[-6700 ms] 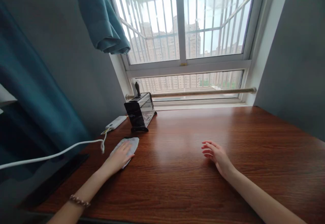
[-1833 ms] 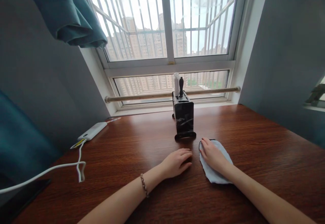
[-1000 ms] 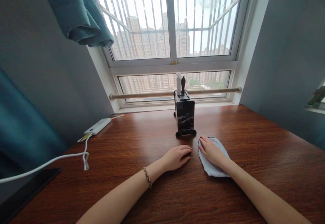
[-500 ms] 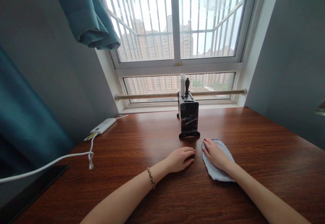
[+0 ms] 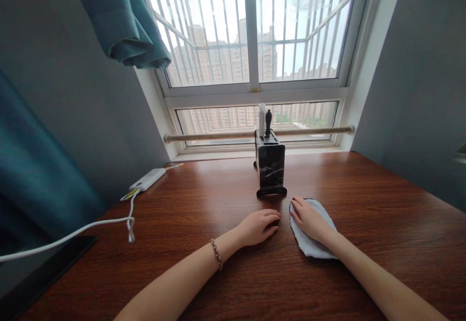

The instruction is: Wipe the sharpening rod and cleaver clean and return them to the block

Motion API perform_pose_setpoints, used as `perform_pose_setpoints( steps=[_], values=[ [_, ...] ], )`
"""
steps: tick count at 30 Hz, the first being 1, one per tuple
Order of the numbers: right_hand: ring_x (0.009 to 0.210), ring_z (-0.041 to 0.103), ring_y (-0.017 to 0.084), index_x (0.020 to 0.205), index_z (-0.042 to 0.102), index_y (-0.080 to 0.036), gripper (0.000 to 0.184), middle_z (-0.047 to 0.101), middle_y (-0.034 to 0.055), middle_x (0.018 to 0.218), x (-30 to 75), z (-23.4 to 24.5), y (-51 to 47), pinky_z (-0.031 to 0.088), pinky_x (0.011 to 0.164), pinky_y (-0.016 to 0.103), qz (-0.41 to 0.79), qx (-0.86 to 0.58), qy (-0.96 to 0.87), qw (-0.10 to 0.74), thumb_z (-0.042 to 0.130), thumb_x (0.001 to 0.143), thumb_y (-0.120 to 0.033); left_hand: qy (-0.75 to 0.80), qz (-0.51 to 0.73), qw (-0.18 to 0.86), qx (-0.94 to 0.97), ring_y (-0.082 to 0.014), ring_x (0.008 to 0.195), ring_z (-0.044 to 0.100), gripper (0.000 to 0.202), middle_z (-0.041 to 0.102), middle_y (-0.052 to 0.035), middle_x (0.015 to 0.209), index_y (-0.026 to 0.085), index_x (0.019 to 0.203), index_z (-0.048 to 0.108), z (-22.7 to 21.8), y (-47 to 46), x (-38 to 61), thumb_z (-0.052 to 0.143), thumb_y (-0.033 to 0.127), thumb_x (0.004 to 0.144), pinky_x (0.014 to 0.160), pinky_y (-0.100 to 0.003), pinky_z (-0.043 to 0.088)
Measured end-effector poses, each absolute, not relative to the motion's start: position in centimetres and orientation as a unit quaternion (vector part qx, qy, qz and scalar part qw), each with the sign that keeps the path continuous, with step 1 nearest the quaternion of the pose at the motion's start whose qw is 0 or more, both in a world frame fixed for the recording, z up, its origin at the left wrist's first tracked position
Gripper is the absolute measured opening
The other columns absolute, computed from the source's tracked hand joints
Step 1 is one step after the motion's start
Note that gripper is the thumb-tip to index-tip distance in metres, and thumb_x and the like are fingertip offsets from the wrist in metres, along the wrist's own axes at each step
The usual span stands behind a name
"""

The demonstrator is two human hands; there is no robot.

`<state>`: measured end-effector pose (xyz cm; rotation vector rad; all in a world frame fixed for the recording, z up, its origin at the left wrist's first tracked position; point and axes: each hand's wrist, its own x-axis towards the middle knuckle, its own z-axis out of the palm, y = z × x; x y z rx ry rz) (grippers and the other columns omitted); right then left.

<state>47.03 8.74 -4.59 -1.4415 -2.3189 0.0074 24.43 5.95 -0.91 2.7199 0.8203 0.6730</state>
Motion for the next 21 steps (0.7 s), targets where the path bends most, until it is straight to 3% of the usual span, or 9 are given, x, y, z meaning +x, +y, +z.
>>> perform_pose_setpoints(
  steps=[6,9,21],
  values=[
    [0.12,0.047,0.027,0.121,0.052,-0.004,0.04,0.05,0.0203,0.128,46.9,-4.2,8.5,0.035,0.103,0.039,0.007,-0.517,-0.832,0.202,0.041,0.088,-0.023,0.39,0.274,0.049,0.878,-0.0235,0.132,0.026,0.037,0.041,-0.017,0.138,0.012,0.123,0.047,-2.4,7.1,24.3,0.043,0.025,0.089,0.106,-0.044,0.026],
    [0.12,0.046,0.028,0.12,0.053,-0.003,0.039,0.051,0.0207,0.127,46.8,-4.1,8.4,0.034,0.104,0.039,0.007,-0.519,-0.83,0.202,0.041,0.088,-0.023,0.43,0.276,0.031,0.859,-0.0259,0.133,0.022,0.043,0.035,-0.0215,0.141,0.008,0.128,0.041,-3.3,7.8,24.3,0.043,0.028,0.089,0.105,-0.048,0.025],
    [0.119,0.048,0.027,0.119,0.054,-0.008,0.037,0.053,0.0182,0.126,47.0,-4.0,8.5,0.036,0.102,0.041,0.01,-0.516,-0.831,0.208,0.041,0.088,-0.024,0.472,0.23,0.016,0.851,-0.0251,0.135,0.013,0.061,0.028,-0.0227,0.144,0.005,0.134,0.032,-4.1,8.2,24.3,0.038,0.046,0.089,0.107,-0.045,0.021]
  ],
)
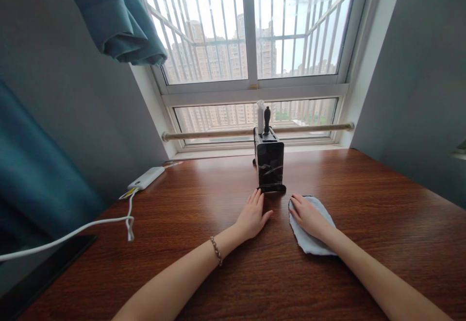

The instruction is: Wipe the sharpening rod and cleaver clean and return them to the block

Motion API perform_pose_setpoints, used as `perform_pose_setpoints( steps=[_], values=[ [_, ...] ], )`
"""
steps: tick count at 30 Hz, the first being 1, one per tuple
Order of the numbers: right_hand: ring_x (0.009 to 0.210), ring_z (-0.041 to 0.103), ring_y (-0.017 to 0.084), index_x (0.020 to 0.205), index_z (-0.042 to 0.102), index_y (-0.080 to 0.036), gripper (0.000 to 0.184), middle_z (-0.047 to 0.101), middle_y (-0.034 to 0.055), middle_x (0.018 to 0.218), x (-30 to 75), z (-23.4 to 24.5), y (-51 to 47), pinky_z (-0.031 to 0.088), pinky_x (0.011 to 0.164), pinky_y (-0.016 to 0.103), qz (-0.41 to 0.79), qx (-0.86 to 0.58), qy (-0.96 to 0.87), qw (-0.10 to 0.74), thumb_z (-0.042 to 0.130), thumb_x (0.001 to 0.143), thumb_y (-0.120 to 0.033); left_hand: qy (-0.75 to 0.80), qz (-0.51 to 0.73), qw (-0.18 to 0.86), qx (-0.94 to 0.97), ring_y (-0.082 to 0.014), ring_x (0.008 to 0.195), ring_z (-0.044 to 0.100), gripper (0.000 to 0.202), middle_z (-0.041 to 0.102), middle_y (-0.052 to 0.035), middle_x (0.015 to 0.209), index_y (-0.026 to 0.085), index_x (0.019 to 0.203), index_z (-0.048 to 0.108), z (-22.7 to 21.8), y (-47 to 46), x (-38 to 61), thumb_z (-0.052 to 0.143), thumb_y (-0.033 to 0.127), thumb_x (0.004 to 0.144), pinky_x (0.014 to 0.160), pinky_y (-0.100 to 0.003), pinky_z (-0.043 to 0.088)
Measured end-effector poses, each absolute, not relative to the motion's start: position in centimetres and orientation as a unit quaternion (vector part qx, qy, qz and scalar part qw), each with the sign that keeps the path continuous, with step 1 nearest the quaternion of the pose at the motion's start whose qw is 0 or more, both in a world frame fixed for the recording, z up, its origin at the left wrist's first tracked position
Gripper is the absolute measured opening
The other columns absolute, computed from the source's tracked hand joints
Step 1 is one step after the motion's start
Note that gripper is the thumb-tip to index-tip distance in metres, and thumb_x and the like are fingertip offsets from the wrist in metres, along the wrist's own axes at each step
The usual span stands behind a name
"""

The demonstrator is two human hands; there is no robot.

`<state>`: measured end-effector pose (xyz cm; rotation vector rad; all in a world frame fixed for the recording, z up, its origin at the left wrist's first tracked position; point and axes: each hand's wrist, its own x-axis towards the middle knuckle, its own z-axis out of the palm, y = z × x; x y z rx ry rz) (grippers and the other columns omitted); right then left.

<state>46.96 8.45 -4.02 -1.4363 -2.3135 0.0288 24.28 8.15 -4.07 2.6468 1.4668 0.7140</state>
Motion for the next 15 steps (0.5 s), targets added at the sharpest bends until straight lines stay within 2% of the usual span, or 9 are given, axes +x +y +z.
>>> perform_pose_setpoints(
  steps=[4,15],
  values=[
    [0.119,0.048,0.027,0.119,0.054,-0.007,0.038,0.052,0.019,0.127,46.99,-4.16,8.55,0.036,0.103,0.039,0.009,-0.519,-0.83,0.206,0.042,0.087,-0.023,0.482,0.222,0.014,0.848,-0.0251,0.135,0.007,0.064,0.02,-0.0232,0.147,0.003,0.136,0.029,-3.93,8.07,24.39,0.036,0.046,0.09,0.107,-0.044,0.018],
    [0.12,0.048,0.028,0.119,0.054,-0.006,0.038,0.051,0.0195,0.128,46.99,-4.42,8.49,0.035,0.103,0.041,0.002,-0.519,-0.827,0.213,0.042,0.087,-0.023,0.483,0.186,0.04,0.855,-0.0253,0.135,0.002,0.074,0.013,-0.022,0.148,0.003,0.139,0.026,-3.94,8.32,24.29,0.028,0.057,0.088,0.107,-0.047,0.015]
  ],
)
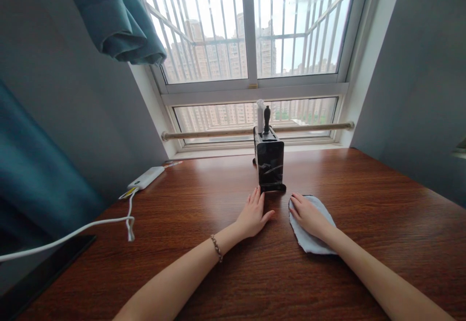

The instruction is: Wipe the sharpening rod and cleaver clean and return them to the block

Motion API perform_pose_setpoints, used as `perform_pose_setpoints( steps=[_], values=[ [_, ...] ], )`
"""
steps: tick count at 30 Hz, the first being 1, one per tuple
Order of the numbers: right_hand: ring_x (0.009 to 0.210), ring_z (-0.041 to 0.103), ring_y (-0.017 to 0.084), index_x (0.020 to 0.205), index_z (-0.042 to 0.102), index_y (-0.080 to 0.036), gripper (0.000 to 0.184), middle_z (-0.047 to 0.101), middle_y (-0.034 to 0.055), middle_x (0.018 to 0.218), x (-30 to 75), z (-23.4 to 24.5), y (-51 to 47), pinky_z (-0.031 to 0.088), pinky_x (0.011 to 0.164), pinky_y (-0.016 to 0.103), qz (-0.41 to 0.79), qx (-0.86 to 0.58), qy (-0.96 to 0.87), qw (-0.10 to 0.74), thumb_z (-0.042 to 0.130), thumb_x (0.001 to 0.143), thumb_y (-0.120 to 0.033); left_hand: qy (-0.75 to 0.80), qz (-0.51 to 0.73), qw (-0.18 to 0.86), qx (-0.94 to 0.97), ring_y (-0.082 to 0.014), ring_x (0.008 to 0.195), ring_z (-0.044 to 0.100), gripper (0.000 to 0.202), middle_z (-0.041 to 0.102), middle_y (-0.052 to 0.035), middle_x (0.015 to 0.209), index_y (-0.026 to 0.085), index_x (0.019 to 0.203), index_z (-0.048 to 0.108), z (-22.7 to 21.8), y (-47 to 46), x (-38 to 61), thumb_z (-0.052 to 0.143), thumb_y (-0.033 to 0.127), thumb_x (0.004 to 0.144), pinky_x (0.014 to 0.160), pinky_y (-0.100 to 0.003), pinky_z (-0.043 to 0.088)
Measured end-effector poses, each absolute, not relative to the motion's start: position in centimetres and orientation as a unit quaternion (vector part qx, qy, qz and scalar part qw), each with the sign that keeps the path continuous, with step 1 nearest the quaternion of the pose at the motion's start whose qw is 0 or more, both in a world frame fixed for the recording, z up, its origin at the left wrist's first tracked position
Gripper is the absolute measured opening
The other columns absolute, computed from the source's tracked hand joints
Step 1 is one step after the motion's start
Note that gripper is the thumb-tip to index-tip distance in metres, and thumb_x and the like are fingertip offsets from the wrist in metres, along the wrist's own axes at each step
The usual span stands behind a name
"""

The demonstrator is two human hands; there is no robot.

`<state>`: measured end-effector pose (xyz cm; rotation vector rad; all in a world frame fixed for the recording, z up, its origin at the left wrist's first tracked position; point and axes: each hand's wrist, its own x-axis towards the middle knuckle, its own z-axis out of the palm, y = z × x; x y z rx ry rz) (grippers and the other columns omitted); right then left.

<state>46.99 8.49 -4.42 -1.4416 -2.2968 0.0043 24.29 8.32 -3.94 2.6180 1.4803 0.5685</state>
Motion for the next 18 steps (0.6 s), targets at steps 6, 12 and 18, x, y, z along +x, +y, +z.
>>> perform_pose_setpoints(
  steps=[6,12,18],
  values=[
    [0.12,0.047,0.028,0.12,0.053,-0.006,0.039,0.051,0.0192,0.129,47.05,-4.64,8.61,0.035,0.103,0.04,0.004,-0.516,-0.828,0.219,0.043,0.087,-0.022,0.489,0.177,0.059,0.852,-0.0249,0.135,0.001,0.078,0.01,-0.0201,0.149,0.005,0.141,0.021,-3.61,8.35,24.12,0.027,0.061,0.086,0.106,-0.048,0.015],
    [0.12,0.048,0.027,0.12,0.054,-0.01,0.037,0.051,0.0169,0.13,47.13,-4.82,8.76,0.036,0.103,0.041,0.007,-0.513,-0.828,0.225,0.044,0.086,-0.022,0.496,0.18,0.071,0.846,-0.0255,0.135,0.001,0.078,0.01,-0.0185,0.15,0.008,0.142,0.02,-3.64,8.46,24.13,0.027,0.061,0.086,0.105,-0.05,0.016],
    [0.12,0.047,0.027,0.121,0.053,-0.009,0.038,0.052,0.018,0.128,47.13,-4.7,8.7,0.036,0.102,0.041,0.007,-0.512,-0.83,0.222,0.042,0.087,-0.024,0.498,0.195,0.077,0.842,-0.0251,0.136,0.003,0.076,0.012,-0.0187,0.15,0.007,0.141,0.023,-3.73,8.59,24.04,0.027,0.06,0.086,0.105,-0.049,0.017]
  ],
)
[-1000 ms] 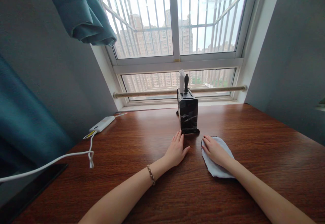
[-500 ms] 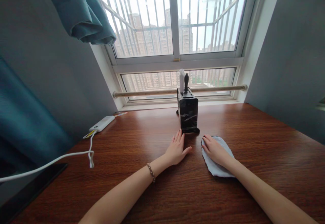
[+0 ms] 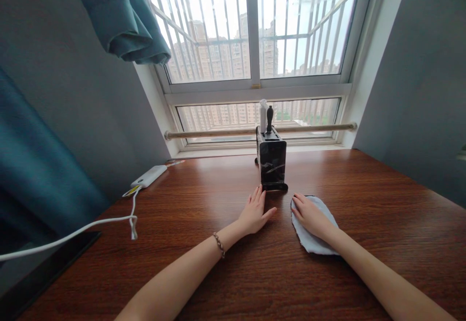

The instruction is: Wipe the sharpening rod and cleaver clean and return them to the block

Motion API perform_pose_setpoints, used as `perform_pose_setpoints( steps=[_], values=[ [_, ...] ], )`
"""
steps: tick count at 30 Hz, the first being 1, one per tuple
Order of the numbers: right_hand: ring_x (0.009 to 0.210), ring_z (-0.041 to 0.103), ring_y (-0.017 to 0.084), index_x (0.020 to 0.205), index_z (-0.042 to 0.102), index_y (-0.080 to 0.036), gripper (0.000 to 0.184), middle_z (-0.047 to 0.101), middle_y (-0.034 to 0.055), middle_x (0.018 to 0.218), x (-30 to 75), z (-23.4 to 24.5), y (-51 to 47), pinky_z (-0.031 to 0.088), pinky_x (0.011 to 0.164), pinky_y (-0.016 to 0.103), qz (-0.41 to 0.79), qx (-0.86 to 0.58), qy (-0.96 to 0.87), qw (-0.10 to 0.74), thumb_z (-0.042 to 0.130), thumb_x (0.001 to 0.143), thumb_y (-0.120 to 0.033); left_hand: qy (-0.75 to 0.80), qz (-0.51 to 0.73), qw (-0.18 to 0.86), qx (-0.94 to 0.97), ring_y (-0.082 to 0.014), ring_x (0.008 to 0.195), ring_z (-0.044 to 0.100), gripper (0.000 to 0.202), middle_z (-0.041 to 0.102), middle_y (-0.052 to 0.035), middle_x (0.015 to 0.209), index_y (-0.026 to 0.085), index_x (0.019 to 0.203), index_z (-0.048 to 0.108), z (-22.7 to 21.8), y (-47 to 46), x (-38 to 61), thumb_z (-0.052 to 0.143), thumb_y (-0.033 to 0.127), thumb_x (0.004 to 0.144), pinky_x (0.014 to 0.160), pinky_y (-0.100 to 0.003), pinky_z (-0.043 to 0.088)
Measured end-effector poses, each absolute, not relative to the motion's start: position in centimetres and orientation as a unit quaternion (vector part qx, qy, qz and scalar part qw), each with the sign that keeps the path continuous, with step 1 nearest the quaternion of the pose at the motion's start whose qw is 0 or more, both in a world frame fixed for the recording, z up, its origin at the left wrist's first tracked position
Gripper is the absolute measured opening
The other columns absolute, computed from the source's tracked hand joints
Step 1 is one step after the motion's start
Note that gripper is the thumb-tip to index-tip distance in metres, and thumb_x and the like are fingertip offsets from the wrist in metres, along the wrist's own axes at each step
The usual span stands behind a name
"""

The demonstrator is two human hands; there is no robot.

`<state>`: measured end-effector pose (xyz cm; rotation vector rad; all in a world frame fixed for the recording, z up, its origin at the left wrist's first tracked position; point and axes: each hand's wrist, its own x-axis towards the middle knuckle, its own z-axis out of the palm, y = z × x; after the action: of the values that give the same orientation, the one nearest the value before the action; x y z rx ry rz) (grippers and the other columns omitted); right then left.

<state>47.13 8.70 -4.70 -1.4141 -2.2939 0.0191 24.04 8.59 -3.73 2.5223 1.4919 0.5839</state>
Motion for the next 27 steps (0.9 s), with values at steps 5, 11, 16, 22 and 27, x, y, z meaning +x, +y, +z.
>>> perform_pose_setpoints(
  steps=[5,11,16,22,27],
  values=[
    [0.12,0.048,0.027,0.12,0.053,-0.01,0.038,0.052,0.0176,0.128,47.1,-4.5,8.6,0.037,0.101,0.041,0.006,-0.513,-0.83,0.218,0.042,0.087,-0.024,0.49,0.212,0.071,0.842,-0.0252,0.136,0.005,0.072,0.014,-0.0182,0.149,0.011,0.141,0.025,-3.6,8.5,24.0,0.03,0.059,0.087,0.105,-0.049,0.018],
    [0.12,0.047,0.027,0.119,0.054,-0.005,0.039,0.052,0.0196,0.127,47.0,-4.4,8.5,0.035,0.103,0.039,0.007,-0.517,-0.83,0.209,0.042,0.087,-0.023,0.477,0.237,0.058,0.844,-0.0247,0.135,0.008,0.068,0.018,-0.0191,0.149,0.011,0.138,0.028,-3.8,8.6,23.9,0.033,0.056,0.087,0.106,-0.046,0.02],
    [0.121,0.046,0.027,0.119,0.054,-0.006,0.038,0.051,0.0189,0.128,46.9,-3.9,8.2,0.034,0.104,0.039,0.017,-0.519,-0.828,0.212,0.041,0.087,-0.024,0.46,0.26,0.039,0.848,-0.0261,0.135,0.011,0.065,0.023,-0.0211,0.147,0.008,0.136,0.03,-4.1,8.6,23.9,0.036,0.053,0.088,0.106,-0.045,0.02],
    [0.121,0.045,0.028,0.119,0.054,-0.007,0.038,0.05,0.0189,0.129,46.9,-3.7,8.2,0.033,0.104,0.041,0.049,-0.515,-0.824,0.23,0.042,0.087,-0.024,0.424,0.302,0.013,0.854,-0.0269,0.124,0.037,0.046,0.046,-0.0179,0.13,0.015,0.13,0.037,-3.8,8.2,23.9,0.044,0.035,0.089,0.099,-0.044,0.034],
    [0.122,0.044,0.03,0.118,0.055,-0.006,0.039,0.05,0.0204,0.129,47.0,-3.9,8.2,0.03,0.106,0.045,0.104,-0.514,-0.81,0.264,0.044,0.085,-0.024,0.326,0.273,0.0,0.905,-0.018,0.081,0.056,0.022,0.06,-0.0053,0.086,0.02,0.104,0.058,-3.1,7.2,24.0,0.041,0.021,0.09,0.074,-0.03,0.047]
  ],
)
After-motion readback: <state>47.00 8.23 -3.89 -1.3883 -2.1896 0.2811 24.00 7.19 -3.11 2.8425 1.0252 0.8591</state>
